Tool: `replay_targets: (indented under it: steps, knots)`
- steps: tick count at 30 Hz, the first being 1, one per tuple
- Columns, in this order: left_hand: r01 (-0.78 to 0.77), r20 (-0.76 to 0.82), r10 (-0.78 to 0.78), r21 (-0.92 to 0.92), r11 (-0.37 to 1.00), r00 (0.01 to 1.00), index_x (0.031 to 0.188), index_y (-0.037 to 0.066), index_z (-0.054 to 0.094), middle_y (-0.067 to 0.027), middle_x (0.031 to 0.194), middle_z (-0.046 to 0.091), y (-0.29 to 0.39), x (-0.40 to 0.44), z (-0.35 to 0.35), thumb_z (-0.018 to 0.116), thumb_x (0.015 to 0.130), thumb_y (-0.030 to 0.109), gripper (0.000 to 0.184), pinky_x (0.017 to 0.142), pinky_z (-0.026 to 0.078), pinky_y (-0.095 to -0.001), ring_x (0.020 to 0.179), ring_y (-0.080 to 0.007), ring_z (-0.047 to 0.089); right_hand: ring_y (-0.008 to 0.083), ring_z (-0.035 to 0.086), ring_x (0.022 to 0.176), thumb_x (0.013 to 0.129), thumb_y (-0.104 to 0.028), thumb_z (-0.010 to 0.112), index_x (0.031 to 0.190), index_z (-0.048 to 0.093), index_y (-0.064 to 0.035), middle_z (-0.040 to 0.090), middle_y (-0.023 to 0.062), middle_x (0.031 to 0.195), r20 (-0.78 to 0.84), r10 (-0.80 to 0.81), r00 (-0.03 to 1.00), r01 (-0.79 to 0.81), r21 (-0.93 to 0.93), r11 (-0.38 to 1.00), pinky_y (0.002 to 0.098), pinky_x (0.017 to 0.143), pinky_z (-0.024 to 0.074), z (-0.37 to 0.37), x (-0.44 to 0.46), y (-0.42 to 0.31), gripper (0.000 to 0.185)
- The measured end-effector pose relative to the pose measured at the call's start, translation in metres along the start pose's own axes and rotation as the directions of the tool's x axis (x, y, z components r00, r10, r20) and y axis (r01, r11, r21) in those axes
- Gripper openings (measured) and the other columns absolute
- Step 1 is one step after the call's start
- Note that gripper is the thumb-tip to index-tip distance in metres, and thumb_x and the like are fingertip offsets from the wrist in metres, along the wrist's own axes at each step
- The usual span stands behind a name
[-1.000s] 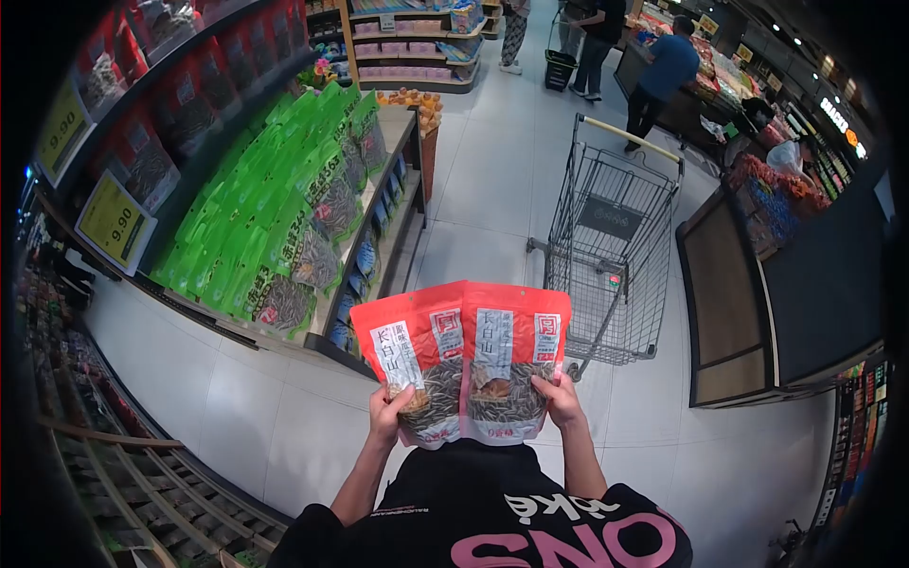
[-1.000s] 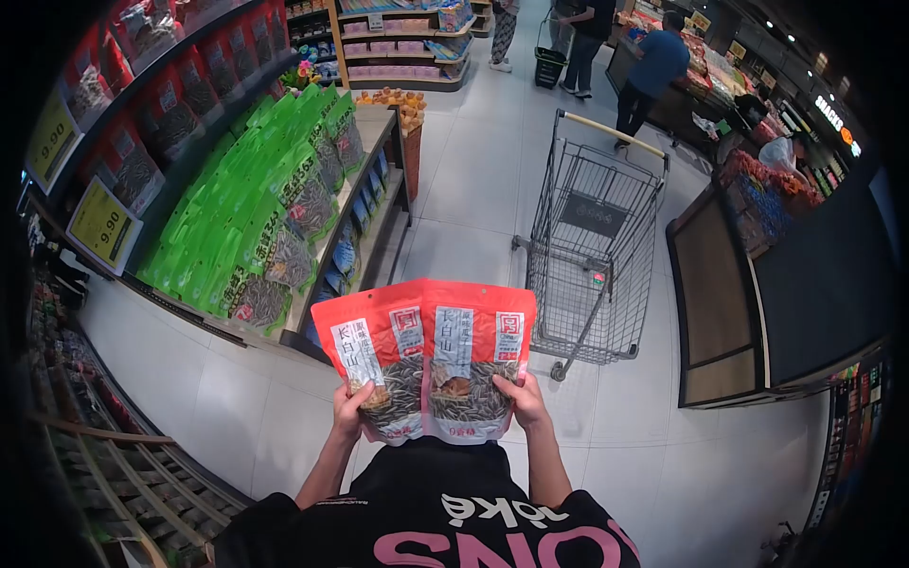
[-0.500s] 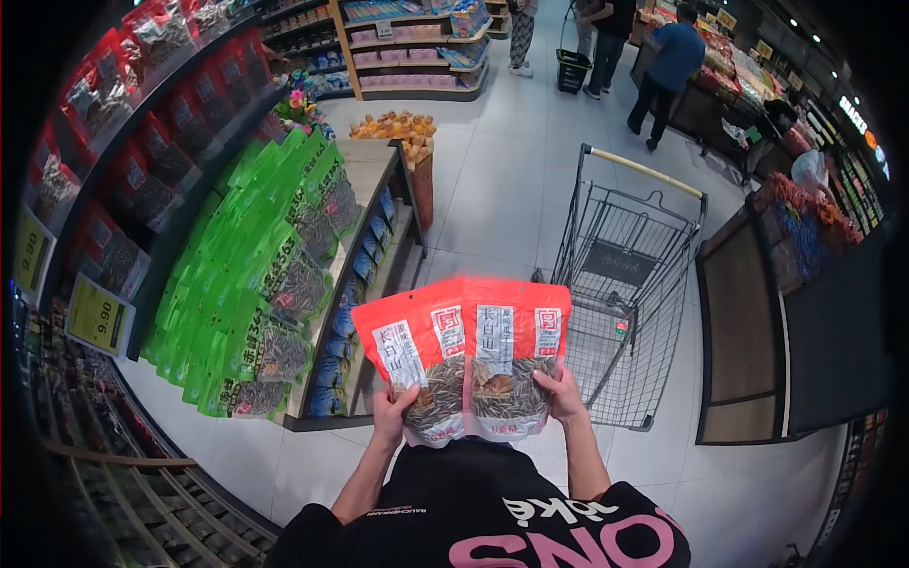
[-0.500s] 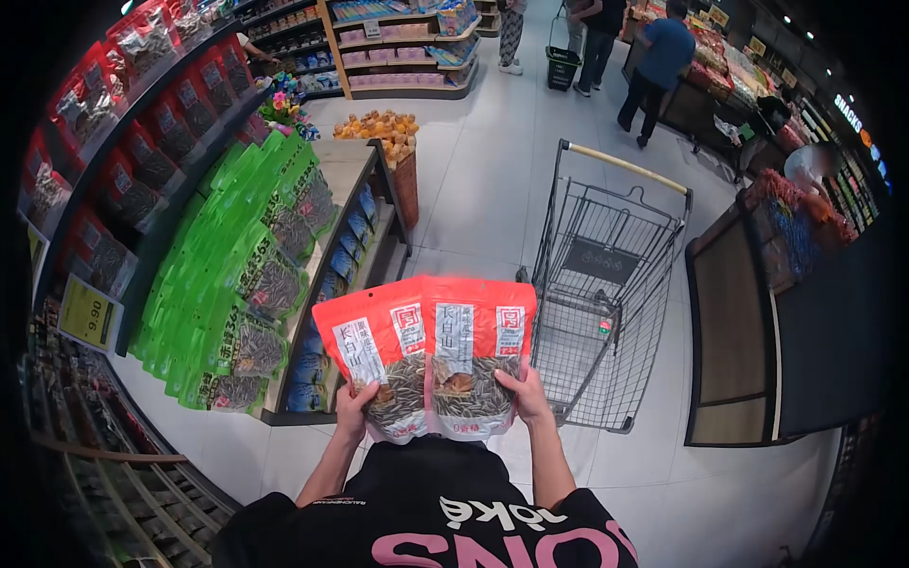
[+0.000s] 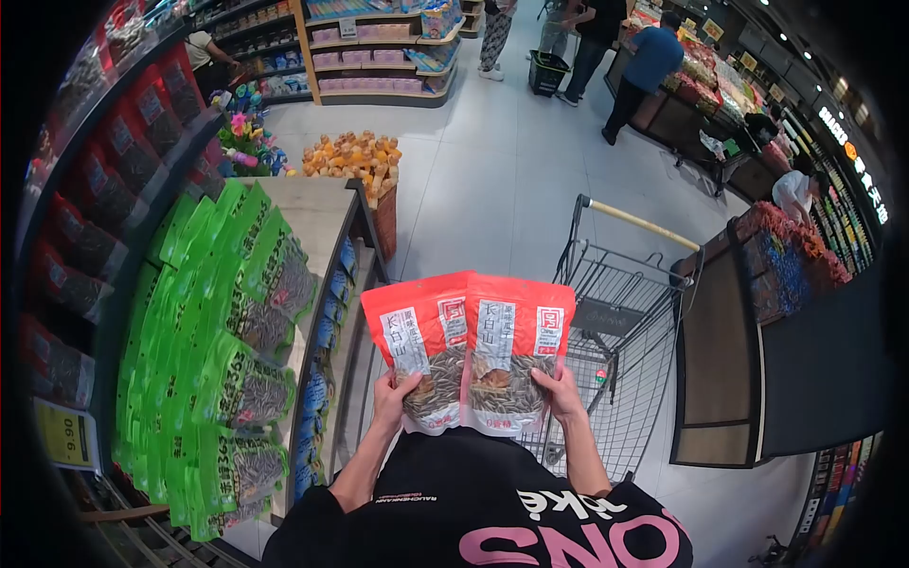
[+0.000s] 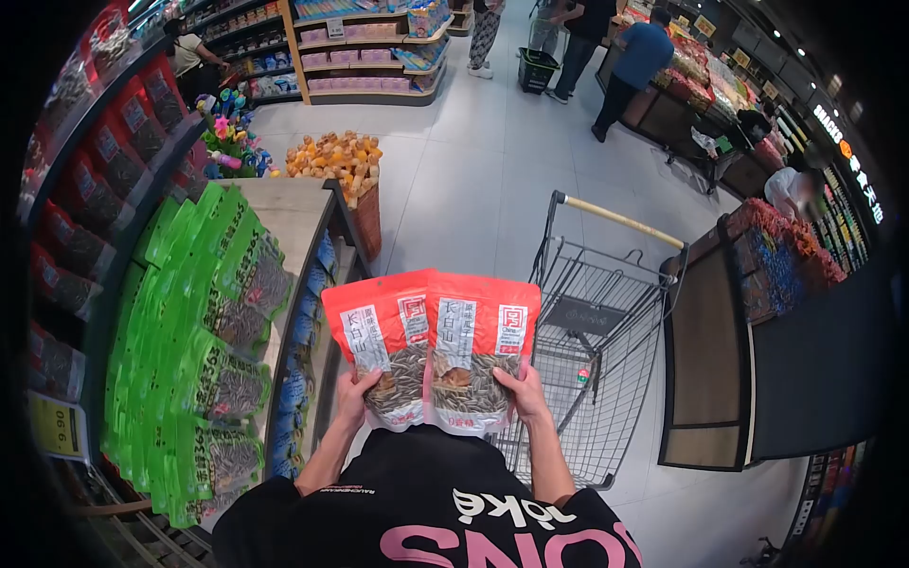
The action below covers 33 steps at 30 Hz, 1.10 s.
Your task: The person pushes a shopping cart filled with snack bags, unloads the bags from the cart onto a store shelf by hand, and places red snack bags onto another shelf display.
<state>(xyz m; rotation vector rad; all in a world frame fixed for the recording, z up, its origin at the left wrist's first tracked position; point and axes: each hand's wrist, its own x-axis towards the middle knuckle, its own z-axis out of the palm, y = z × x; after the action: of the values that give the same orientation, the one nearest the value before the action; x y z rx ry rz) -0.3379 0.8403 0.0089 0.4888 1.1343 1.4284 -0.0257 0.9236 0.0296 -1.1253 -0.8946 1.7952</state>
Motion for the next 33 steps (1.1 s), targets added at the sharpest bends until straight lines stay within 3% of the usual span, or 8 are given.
replay_targets:
  steps: [7, 15, 20, 27, 33]
  knots:
    - [-0.076, 0.012, 0.076, 0.002, 0.997, 0.997, 0.117, -0.006, 0.057, -0.0118, 0.106, 0.067, 0.047, 0.101, 0.01, 0.071, 0.084, 0.012, 0.04, 0.085, 0.051, -0.0291, 0.092, -0.0166, 0.066, 0.0174, 0.064, 0.101, 0.084, -0.006, 0.07, 0.124, 0.053, 0.0011, 0.065, 0.0091, 0.115, 0.058, -0.016, 0.998, 0.016, 0.016, 1.0, 0.0339, 0.092, 0.0501, 0.024, 0.103, -0.056, 0.044]
    - [-0.098, -0.191, 0.09, -0.033, 0.995, 0.978, 0.115, -0.005, 0.059, -0.0104, 0.104, 0.068, 0.06, 0.163, 0.001, 0.071, 0.083, 0.011, 0.037, 0.084, 0.05, -0.0294, 0.091, -0.0154, 0.065, 0.0176, 0.065, 0.097, 0.083, -0.008, 0.074, 0.12, 0.055, 0.0028, 0.066, 0.009, 0.111, 0.132, 0.167, 0.977, -0.164, -0.034, 0.986, 0.0323, 0.089, 0.0512, 0.044, 0.219, -0.066, 0.043]
    - [-0.165, -0.326, 0.148, -0.023, 0.986, 0.934, 0.114, -0.005, 0.06, -0.01, 0.105, 0.068, 0.059, 0.212, 0.01, 0.07, 0.084, 0.01, 0.035, 0.084, 0.05, -0.0295, 0.091, -0.0153, 0.065, 0.0169, 0.064, 0.101, 0.083, -0.008, 0.075, 0.12, 0.057, 0.0028, 0.067, 0.0091, 0.111, 0.243, 0.208, 0.947, -0.194, -0.08, 0.978, 0.0325, 0.092, 0.0496, 0.05, 0.308, -0.083, 0.044]
    - [-0.24, -0.483, 0.231, 0.044, 0.97, 0.845, 0.113, -0.004, 0.061, -0.0086, 0.105, 0.068, 0.083, 0.283, 0.066, 0.071, 0.084, 0.01, 0.034, 0.086, 0.048, -0.0288, 0.091, -0.0146, 0.064, 0.017, 0.064, 0.1, 0.083, -0.008, 0.075, 0.12, 0.057, 0.003, 0.066, 0.0095, 0.111, 0.377, 0.286, 0.881, -0.254, -0.135, 0.958, 0.0331, 0.092, 0.0498, 0.056, 0.43, -0.149, 0.043]
    - [-0.241, -0.582, 0.21, 0.025, 0.97, 0.785, 0.113, -0.004, 0.061, -0.0087, 0.105, 0.068, 0.098, 0.313, 0.096, 0.072, 0.084, 0.01, 0.034, 0.086, 0.048, -0.0298, 0.092, -0.0154, 0.064, 0.0172, 0.064, 0.099, 0.083, -0.006, 0.074, 0.12, 0.057, 0.0042, 0.066, 0.0099, 0.112, 0.478, 0.309, 0.822, -0.27, -0.15, 0.951, 0.033, 0.092, 0.0499, 0.066, 0.501, -0.175, 0.042]
